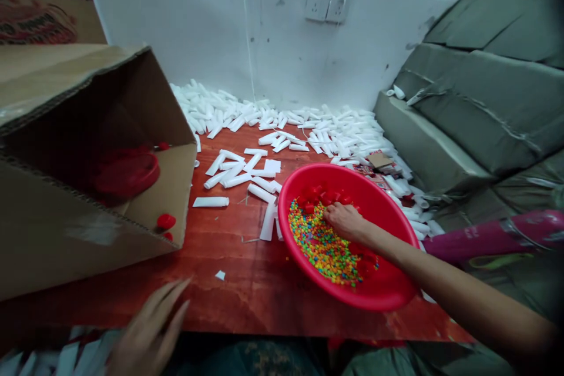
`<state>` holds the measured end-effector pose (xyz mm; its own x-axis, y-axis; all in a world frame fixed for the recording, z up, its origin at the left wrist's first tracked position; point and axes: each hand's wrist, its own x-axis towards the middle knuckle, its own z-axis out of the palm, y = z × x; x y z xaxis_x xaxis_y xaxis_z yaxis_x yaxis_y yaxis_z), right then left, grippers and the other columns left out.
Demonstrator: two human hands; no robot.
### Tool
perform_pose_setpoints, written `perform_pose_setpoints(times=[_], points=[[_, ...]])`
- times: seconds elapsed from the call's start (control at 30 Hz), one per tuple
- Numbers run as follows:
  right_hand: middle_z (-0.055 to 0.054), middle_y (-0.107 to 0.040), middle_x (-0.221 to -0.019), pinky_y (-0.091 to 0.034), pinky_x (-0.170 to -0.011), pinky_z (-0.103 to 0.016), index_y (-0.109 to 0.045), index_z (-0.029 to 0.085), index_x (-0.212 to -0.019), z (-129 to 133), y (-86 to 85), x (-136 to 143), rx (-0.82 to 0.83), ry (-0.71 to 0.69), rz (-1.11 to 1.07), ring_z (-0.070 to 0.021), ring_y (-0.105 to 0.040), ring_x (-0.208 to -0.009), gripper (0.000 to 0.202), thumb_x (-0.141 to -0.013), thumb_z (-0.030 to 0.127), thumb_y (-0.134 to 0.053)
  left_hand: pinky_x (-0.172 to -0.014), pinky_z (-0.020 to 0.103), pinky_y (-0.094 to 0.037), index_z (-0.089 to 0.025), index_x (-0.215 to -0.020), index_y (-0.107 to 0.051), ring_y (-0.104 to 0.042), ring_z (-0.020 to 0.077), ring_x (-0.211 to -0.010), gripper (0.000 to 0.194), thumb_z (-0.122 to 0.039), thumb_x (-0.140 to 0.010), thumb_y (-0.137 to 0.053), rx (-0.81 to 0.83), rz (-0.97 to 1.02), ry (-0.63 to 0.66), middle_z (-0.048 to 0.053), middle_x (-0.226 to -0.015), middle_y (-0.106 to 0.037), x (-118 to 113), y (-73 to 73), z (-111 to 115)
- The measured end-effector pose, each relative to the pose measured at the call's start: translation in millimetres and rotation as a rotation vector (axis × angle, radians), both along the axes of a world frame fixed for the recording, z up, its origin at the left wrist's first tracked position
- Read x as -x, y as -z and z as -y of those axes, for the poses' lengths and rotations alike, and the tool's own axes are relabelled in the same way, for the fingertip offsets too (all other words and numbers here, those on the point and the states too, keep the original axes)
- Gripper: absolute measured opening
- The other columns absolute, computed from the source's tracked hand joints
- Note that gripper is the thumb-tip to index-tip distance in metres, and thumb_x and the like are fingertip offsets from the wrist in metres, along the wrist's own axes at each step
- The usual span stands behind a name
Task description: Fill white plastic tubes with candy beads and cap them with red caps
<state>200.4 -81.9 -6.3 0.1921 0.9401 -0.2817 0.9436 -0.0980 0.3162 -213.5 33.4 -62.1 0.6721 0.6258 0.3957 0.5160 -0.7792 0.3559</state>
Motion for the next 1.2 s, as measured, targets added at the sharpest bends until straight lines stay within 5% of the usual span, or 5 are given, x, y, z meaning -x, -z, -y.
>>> perform_pose_setpoints(times=[0.27, 0.37, 0.57, 0.9, 1.2], points=[[-0.015, -0.064, -0.086, -0.041, -0.063, -0.028, -0.062, 0.009, -0.088, 1, -0.8, -6, 0.041, -0.145, -0.066, -0.0235, -0.060, -0.083, 0.022, -0.081, 0.001, -0.043, -0.086, 0.042, -0.043, -0.006, -0.124, -0.041, -0.045, 0.0323, -0.114, 0.040, -0.011, -0.086, -0.031, -0.050, -0.385, -0.200, 0.022, -0.130, -0.040, -144, -40.9, -75], [-0.012, -0.065, -0.084, -0.041, -0.061, -0.026, -0.061, 0.010, -0.089, 9, -6.3, 0, 0.061, -0.191, -0.141, -0.0194, -0.061, -0.075, 0.022, -0.082, 0.001, -0.042, -0.088, 0.045, -0.040, 0.003, -0.120, -0.039, -0.041, 0.0341, -0.117, 0.036, -0.005, -0.086, -0.029, -0.039, -0.397, -0.287, 0.025, -0.122, -0.043, -158, -40.0, -95], [-0.006, -0.063, -0.077, -0.038, -0.055, -0.022, -0.060, 0.014, -0.085, 28, -1.6, 22, 0.086, -0.231, -0.361, -0.0142, -0.057, -0.064, 0.021, -0.077, 0.001, -0.046, -0.072, 0.034, -0.048, -0.011, -0.095, -0.054, -0.057, 0.0161, -0.082, 0.018, -0.024, -0.089, -0.045, 0.018, -0.456, -0.322, 0.005, -0.091, -0.058, -157, -35.8, -103], [0.007, -0.047, -0.067, -0.038, -0.052, -0.019, -0.050, 0.019, -0.088, 35, -5.8, 27, -0.180, 0.404, -1.709, -0.0075, -0.045, -0.055, 0.032, -0.062, 0.024, -0.068, -0.061, 0.027, -0.039, -0.016, -0.092, -0.048, -0.055, 0.0171, -0.070, 0.018, -0.026, -0.086, -0.035, 0.149, -0.333, 0.029, 0.002, -0.076, -0.056, -163, -67.2, -64], [0.003, -0.051, -0.080, -0.045, -0.065, -0.025, -0.051, 0.020, -0.088, 38, -31.3, 31, -0.528, 0.407, -1.788, -0.0100, -0.050, -0.069, 0.032, -0.064, 0.028, -0.070, -0.064, 0.027, -0.043, -0.022, -0.112, -0.049, -0.058, 0.0164, -0.075, 0.030, -0.036, -0.088, -0.037, 0.526, -0.034, 0.484, 0.001, -0.089, -0.062, -188, -110.9, 15]])
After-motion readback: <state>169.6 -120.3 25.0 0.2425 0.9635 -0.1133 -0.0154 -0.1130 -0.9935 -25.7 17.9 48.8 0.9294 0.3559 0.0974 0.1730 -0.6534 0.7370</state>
